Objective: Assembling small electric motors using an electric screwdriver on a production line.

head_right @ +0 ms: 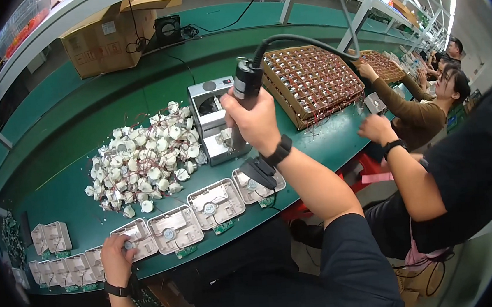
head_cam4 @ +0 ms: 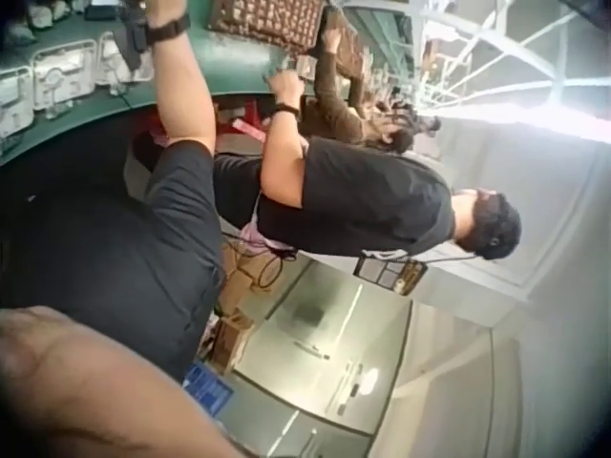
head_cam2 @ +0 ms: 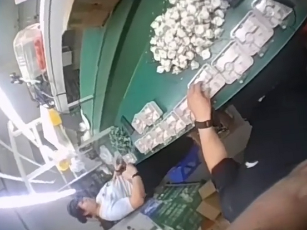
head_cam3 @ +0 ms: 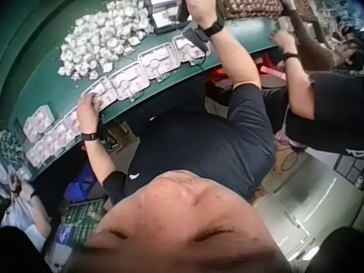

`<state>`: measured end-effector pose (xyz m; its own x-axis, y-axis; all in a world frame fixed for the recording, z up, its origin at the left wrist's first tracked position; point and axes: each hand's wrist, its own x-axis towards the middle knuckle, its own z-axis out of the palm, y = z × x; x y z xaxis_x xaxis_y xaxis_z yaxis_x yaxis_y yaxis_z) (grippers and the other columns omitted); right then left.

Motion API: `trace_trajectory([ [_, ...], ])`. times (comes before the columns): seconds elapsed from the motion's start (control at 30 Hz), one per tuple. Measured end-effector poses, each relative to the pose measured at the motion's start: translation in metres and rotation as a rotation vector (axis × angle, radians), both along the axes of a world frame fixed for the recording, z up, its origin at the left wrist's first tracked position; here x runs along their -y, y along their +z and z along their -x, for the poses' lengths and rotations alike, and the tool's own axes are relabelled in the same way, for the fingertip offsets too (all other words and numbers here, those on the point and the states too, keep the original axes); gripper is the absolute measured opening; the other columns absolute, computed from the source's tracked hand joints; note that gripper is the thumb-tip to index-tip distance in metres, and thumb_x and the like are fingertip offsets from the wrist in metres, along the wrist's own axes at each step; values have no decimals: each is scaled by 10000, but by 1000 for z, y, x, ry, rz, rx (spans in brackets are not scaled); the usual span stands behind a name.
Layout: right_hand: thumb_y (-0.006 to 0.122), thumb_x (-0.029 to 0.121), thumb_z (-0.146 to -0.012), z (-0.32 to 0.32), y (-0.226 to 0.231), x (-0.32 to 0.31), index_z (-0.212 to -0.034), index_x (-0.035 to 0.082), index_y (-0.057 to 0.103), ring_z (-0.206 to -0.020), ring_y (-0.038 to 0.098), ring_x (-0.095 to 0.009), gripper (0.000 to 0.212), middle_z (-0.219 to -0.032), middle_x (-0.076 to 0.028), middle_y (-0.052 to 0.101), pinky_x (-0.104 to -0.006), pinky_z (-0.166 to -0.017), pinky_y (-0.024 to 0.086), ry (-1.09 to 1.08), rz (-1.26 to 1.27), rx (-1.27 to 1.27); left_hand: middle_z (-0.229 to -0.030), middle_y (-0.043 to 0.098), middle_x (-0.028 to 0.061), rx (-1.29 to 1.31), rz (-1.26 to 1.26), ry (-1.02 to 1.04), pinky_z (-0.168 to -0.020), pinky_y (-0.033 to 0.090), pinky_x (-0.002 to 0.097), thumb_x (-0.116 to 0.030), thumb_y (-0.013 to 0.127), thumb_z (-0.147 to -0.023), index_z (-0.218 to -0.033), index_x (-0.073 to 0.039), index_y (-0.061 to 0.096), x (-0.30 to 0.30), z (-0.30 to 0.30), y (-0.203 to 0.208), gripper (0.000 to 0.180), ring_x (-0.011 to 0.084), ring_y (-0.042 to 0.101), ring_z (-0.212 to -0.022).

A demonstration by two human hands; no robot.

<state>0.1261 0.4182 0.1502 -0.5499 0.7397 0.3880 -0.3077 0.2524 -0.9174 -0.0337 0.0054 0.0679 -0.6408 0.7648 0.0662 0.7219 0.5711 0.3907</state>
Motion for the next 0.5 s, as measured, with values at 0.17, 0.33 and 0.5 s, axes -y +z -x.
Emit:
trace_trajectory([
  [0.17,584,11,-898,-55,12,38,-1069,16,483,-537,543,-169,199,-687,-76,560,-317,-534,470,-9,90,-41,-928,642,137,-17,6,-11,-787,486,433,-32,808,-628,-972,-33,672,-2,3,-1,370,361,594,-903],
  [0.33,570,-2,-878,-94,-11,50,-1102,24,452,-541,532,-179,254,-685,-86,541,-335,-537,479,-50,4,-79,-939,644,147,-18,-21,-21,-795,487,433,-35,798,-649,-989,-27,668,-8,-1,-2,365,369,602,-917],
  [0.5,573,0,-866,-101,-43,42,-1103,24,434,-548,532,-179,277,-692,-91,549,-339,-543,489,-118,-15,-101,-940,643,148,-20,-7,-31,-792,487,431,-32,797,-654,-992,-25,666,-8,-5,-1,362,369,603,-916],
])
